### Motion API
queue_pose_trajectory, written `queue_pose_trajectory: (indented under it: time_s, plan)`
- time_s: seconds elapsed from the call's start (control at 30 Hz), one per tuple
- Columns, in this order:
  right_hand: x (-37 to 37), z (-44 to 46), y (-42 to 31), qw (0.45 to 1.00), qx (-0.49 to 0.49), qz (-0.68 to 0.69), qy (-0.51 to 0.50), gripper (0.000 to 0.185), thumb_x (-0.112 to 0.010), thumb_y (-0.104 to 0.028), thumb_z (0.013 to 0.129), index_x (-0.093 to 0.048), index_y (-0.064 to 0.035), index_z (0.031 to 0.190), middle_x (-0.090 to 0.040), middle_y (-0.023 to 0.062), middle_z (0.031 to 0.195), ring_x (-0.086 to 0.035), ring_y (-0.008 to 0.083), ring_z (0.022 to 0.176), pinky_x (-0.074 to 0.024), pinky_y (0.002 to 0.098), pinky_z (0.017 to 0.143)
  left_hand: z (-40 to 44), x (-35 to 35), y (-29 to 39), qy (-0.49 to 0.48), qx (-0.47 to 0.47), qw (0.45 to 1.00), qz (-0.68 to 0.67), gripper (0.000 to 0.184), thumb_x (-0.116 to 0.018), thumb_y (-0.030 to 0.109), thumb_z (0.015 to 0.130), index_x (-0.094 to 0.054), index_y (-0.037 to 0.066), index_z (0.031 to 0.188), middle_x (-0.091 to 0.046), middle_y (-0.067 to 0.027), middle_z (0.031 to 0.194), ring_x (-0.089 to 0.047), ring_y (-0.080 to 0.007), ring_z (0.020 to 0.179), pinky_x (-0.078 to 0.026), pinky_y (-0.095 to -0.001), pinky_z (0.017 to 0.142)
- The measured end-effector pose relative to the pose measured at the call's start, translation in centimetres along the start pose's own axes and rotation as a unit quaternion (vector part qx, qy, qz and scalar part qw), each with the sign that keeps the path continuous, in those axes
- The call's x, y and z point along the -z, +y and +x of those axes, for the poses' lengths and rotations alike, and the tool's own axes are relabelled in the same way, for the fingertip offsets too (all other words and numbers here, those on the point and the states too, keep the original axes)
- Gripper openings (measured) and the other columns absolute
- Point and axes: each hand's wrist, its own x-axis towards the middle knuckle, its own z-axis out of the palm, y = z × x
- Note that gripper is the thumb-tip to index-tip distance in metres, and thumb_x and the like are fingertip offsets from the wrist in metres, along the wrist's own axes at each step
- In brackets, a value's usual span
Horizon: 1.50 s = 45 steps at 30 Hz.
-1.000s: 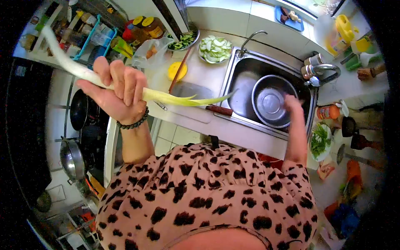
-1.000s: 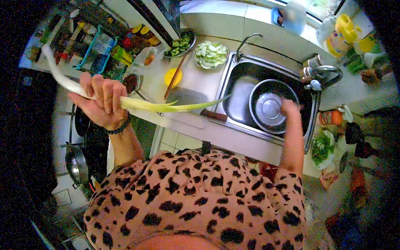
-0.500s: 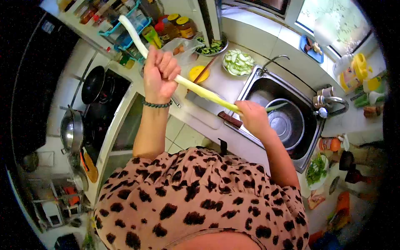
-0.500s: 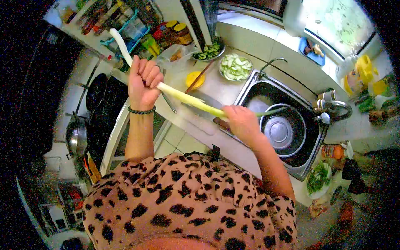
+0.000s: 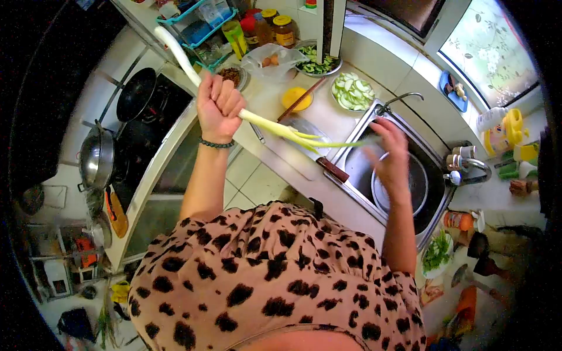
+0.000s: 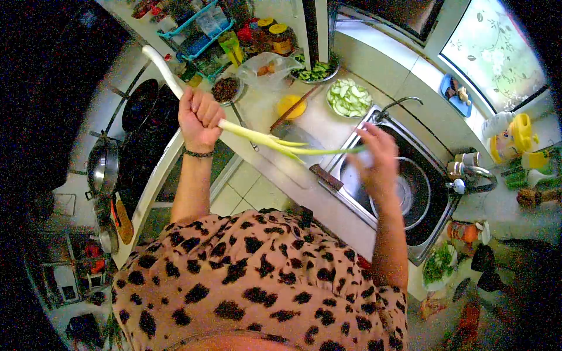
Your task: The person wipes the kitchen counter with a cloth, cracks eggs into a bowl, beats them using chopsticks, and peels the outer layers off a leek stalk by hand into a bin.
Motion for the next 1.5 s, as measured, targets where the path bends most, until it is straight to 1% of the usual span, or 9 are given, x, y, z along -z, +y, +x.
queue_pose_trajectory:
  time_s: [0.2, 0.27, 0.3, 0.43, 0.5, 0.7, 0.9, 1.2, 1.5]
  plan:
    - [-8.8, -2.4, -4.8, 0.960, 0.110, -0.028, -0.255, 0.045, -0.062, -0.023, 0.080, -0.047, -0.0104, 0.120, -0.061, 0.0141, 0.091, -0.060, 0.0336, 0.080, -0.0469, 0.0446, 0.071, -3.0, 3.1, -2.9, -0.023, 0.033, 0.996, -0.081, 0.035, -0.042, 0.030, 0.094, -0.039, 0.013, 0.064, -0.035, 0.0014, 0.054, -0.034, -0.0107, 0.044, -0.033, -0.0238, 0.042]
    - [-10.2, -3.1, -3.4, 0.958, 0.056, 0.019, -0.282, 0.032, -0.055, -0.019, 0.084, -0.048, -0.0090, 0.113, -0.061, 0.0156, 0.085, -0.060, 0.0355, 0.074, -0.0470, 0.0470, 0.064, -4.1, 2.6, -3.2, 0.286, -0.027, 0.957, -0.043, 0.026, -0.045, 0.031, 0.093, -0.051, 0.010, 0.081, -0.047, -0.0042, 0.071, -0.049, -0.0169, 0.068, -0.045, -0.0306, 0.067]
    - [-9.8, -2.6, -3.8, 0.947, 0.017, 0.031, -0.318, 0.025, -0.054, -0.017, 0.084, -0.050, -0.0080, 0.107, -0.060, 0.0170, 0.085, -0.059, 0.0373, 0.075, -0.0468, 0.0482, 0.066, -5.3, 7.6, -2.6, 0.206, -0.059, 0.977, -0.018, 0.026, -0.050, 0.031, 0.091, -0.051, 0.006, 0.099, -0.050, -0.0087, 0.088, -0.049, -0.0229, 0.090, -0.040, -0.0385, 0.088]
    - [-11.0, -1.7, -3.1, 0.933, 0.061, 0.088, -0.344, 0.019, -0.054, -0.018, 0.084, -0.052, -0.0072, 0.100, -0.059, 0.0173, 0.084, -0.058, 0.0378, 0.076, -0.0462, 0.0472, 0.066, -8.6, 14.3, -0.3, 0.440, -0.148, 0.829, 0.312, 0.028, -0.056, 0.024, 0.087, -0.049, 0.007, 0.108, -0.050, -0.0120, 0.119, -0.048, -0.0232, 0.107, -0.032, -0.0404, 0.095]
    - [-12.7, -1.3, -2.8, 0.916, 0.075, 0.164, -0.359, 0.016, -0.054, -0.018, 0.085, -0.054, -0.0056, 0.095, -0.058, 0.0176, 0.084, -0.057, 0.0378, 0.078, -0.0456, 0.0457, 0.067, -10.2, 15.4, 0.3, 0.317, -0.246, 0.335, 0.853, 0.033, -0.059, 0.024, 0.084, -0.052, 0.008, 0.112, -0.038, -0.0143, 0.133, -0.043, -0.0249, 0.117, -0.026, -0.0420, 0.101]
    - [-16.6, 1.2, -1.8, 0.856, -0.009, 0.174, -0.488, 0.018, -0.058, -0.015, 0.085, -0.057, -0.0018, 0.097, -0.058, 0.0139, 0.088, -0.057, 0.0274, 0.082, -0.0446, 0.0371, 0.074, -10.7, 17.3, 0.1, -0.122, 0.202, 0.549, 0.802, 0.027, -0.057, 0.036, 0.085, -0.062, 0.010, 0.083, -0.059, -0.0100, 0.067, -0.059, -0.0316, 0.067, -0.045, -0.0432, 0.069]
    - [-21.3, 7.3, 1.5, 0.980, -0.013, -0.110, -0.167, 0.025, -0.058, -0.006, 0.077, -0.059, -0.0061, 0.102, -0.057, 0.0121, 0.102, -0.055, 0.0326, 0.096, -0.0469, 0.0393, 0.080, -10.8, 24.0, 0.3, -0.203, 0.177, 0.589, 0.762, 0.043, -0.052, 0.047, 0.088, -0.055, 0.007, 0.072, -0.051, -0.0135, 0.056, -0.053, -0.0341, 0.054, -0.040, -0.0424, 0.050]
    - [-28.2, 11.2, 7.1, 0.895, 0.256, -0.274, -0.240, 0.019, -0.054, -0.010, 0.076, -0.061, -0.0095, 0.093, -0.052, 0.0101, 0.109, -0.051, 0.0269, 0.105, -0.0466, 0.0362, 0.081, -8.3, 24.5, 0.3, -0.232, 0.160, 0.611, 0.740, 0.046, -0.050, 0.049, 0.088, -0.056, 0.007, 0.071, -0.050, -0.0140, 0.055, -0.053, -0.0336, 0.053, -0.039, -0.0424, 0.050]
    - [-15.8, 6.6, 3.4, 0.909, 0.190, -0.242, -0.281, 0.020, -0.055, -0.013, 0.078, -0.059, -0.0083, 0.097, -0.052, 0.0113, 0.107, -0.056, 0.0276, 0.096, -0.0501, 0.0349, 0.077, -9.0, 23.1, 0.7, -0.197, 0.206, 0.639, 0.714, 0.048, -0.049, 0.050, 0.088, -0.055, 0.005, 0.071, -0.048, -0.0133, 0.053, -0.050, -0.0321, 0.049, -0.038, -0.0398, 0.047]
